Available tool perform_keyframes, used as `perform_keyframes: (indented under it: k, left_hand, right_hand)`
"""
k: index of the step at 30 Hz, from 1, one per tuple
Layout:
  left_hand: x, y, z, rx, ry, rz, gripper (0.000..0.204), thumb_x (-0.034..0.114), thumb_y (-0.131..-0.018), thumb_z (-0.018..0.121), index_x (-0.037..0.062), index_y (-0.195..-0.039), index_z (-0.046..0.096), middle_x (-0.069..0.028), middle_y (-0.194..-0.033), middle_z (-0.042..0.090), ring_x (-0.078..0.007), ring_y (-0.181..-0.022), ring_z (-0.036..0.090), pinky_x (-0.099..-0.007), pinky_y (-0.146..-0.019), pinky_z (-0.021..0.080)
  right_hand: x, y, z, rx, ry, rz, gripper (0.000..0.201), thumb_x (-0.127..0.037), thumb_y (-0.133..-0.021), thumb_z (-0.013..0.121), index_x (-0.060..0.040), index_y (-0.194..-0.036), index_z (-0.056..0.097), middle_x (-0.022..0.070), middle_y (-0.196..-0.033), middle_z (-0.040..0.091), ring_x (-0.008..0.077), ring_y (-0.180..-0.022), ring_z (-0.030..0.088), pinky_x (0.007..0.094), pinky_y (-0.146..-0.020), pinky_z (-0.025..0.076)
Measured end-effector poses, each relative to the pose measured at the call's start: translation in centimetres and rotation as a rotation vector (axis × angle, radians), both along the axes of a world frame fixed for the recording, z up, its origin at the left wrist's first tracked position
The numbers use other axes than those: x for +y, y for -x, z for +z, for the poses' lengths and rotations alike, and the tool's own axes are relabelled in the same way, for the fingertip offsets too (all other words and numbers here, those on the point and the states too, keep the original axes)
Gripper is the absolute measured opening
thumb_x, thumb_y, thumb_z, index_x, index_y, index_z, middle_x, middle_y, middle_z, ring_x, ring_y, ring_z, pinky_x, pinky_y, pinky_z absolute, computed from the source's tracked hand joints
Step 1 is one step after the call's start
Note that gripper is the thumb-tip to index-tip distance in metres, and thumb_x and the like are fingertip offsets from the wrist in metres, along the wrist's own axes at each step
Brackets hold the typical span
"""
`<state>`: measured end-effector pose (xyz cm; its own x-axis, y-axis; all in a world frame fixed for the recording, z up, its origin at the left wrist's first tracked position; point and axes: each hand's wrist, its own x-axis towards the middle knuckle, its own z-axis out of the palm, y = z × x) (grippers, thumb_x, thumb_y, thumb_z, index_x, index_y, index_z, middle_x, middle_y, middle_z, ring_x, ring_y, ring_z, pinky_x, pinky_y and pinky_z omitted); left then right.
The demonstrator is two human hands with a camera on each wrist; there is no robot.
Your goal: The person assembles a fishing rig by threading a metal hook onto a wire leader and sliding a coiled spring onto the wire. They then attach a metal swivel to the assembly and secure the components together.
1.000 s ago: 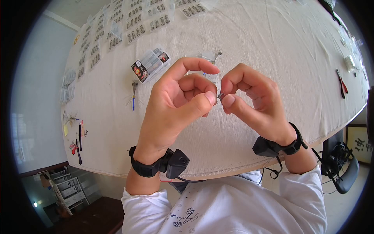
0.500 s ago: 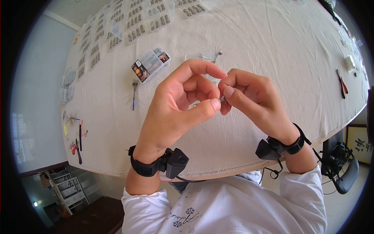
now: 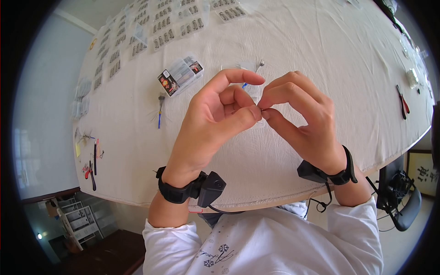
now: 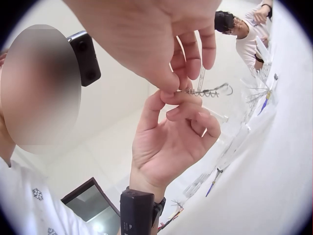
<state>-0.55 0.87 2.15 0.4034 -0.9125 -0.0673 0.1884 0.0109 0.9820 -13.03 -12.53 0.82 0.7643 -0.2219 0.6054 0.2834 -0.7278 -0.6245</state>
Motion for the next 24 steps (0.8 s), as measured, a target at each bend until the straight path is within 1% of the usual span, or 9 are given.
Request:
perform_keyframes:
  k: [1,4,7,10,13,16,19,22,24]
  left_hand:
    - [0.0,0.0,-0.1,-0.001,0.001,-0.004,0.04,0.012,-0.084,0.064,0.0035,-0.12,0.051,0.0038,-0.078,0.051,-0.0052,-0.073,0.048,-0.0208,-0.068,0.039]
    - [0.0,-0.1,-0.1,0.004,0.008,-0.016,0.041,0.012,-0.084,0.064,0.003,-0.121,0.05,0.0039,-0.078,0.05,-0.0056,-0.074,0.047,-0.0214,-0.07,0.039]
    - [-0.1,0.2,-0.1,0.033,0.039,-0.006,0.041,0.015,-0.085,0.063,0.0027,-0.122,0.049,0.0038,-0.078,0.05,-0.0065,-0.074,0.048,-0.0219,-0.072,0.039]
    - [0.0,0.2,0.1,0.076,0.059,-0.016,0.043,0.019,-0.086,0.062,0.002,-0.123,0.048,0.0033,-0.079,0.05,-0.007,-0.075,0.047,-0.0229,-0.073,0.039]
    - [-0.2,0.1,-0.2,0.049,0.089,0.025,0.042,0.023,-0.087,0.062,0.002,-0.121,0.048,0.0019,-0.082,0.051,-0.0078,-0.079,0.049,-0.0242,-0.078,0.039]
    - [-0.7,0.8,-0.9,-0.017,0.226,0.089,0.029,0.014,-0.088,0.061,0.0036,-0.113,0.051,-0.0021,-0.088,0.058,-0.0107,-0.092,0.056,-0.0256,-0.084,0.043]
    - [-0.9,1.2,-1.7,-0.299,0.224,0.057,0.022,0.012,-0.087,0.063,0.0031,-0.104,0.053,-0.0018,-0.088,0.059,-0.0104,-0.091,0.057,-0.0258,-0.083,0.045]
    - [-0.6,1.3,-1.1,-0.103,0.072,-0.014,0.017,0.008,-0.085,0.065,0.0015,-0.097,0.056,-0.0013,-0.088,0.06,-0.01,-0.086,0.06,-0.0261,-0.081,0.047]
    - [-0.6,1.2,-1.4,-0.154,0.112,0.039,0.013,0.005,-0.084,0.065,0.0009,-0.093,0.057,-0.0015,-0.087,0.06,-0.0097,-0.082,0.06,-0.0258,-0.079,0.048]
  right_hand:
    - [-0.2,0.1,0.0,0.017,0.05,-0.001,0.023,0.01,-0.069,0.065,-0.0012,-0.087,0.058,0.0093,-0.086,0.061,0.0217,-0.078,0.06,0.0307,-0.067,0.049]
    - [-0.3,0.1,0.0,0.033,0.042,0.011,0.019,0.01,-0.071,0.065,-0.001,-0.084,0.056,0.0092,-0.087,0.059,0.0218,-0.077,0.059,0.03,-0.066,0.048]
    - [0.1,-0.1,-0.1,0.012,-0.067,0.005,0.019,0.008,-0.074,0.063,-0.003,-0.087,0.055,0.0086,-0.083,0.057,0.0227,-0.073,0.056,0.0322,-0.061,0.046]
    - [0.3,0.2,-0.1,0.077,-0.221,0.049,0.013,0.007,-0.082,0.057,-0.0014,-0.09,0.052,0.0074,-0.085,0.054,0.0177,-0.079,0.055,0.027,-0.073,0.045]
    - [0.4,0.0,-0.7,0.029,-0.379,0.1,0.007,0.003,-0.088,0.056,-0.001,-0.093,0.052,0.0059,-0.082,0.055,0.015,-0.074,0.054,0.0271,-0.066,0.045]
    - [0.3,0.3,-0.3,0.069,-0.567,0.14,0.003,-0.002,-0.093,0.053,-0.0001,-0.095,0.052,0.0015,-0.083,0.053,0.0095,-0.075,0.052,0.0236,-0.069,0.044]
    - [0.6,0.4,-0.1,0.061,-0.744,0.173,0.008,-0.008,-0.095,0.052,0.0006,-0.096,0.052,-0.0004,-0.085,0.053,0.0059,-0.076,0.05,0.0216,-0.07,0.044]
    - [0.7,0.5,0.3,0.104,-0.916,0.21,0.012,-0.011,-0.096,0.052,0.001,-0.097,0.053,-0.0008,-0.086,0.054,0.0043,-0.077,0.049,0.0199,-0.07,0.044]
    - [0.6,0.6,0.4,0.126,-0.895,0.182,0.013,-0.012,-0.097,0.052,0.0011,-0.097,0.053,-0.0009,-0.086,0.054,0.0044,-0.077,0.049,0.0202,-0.07,0.044]
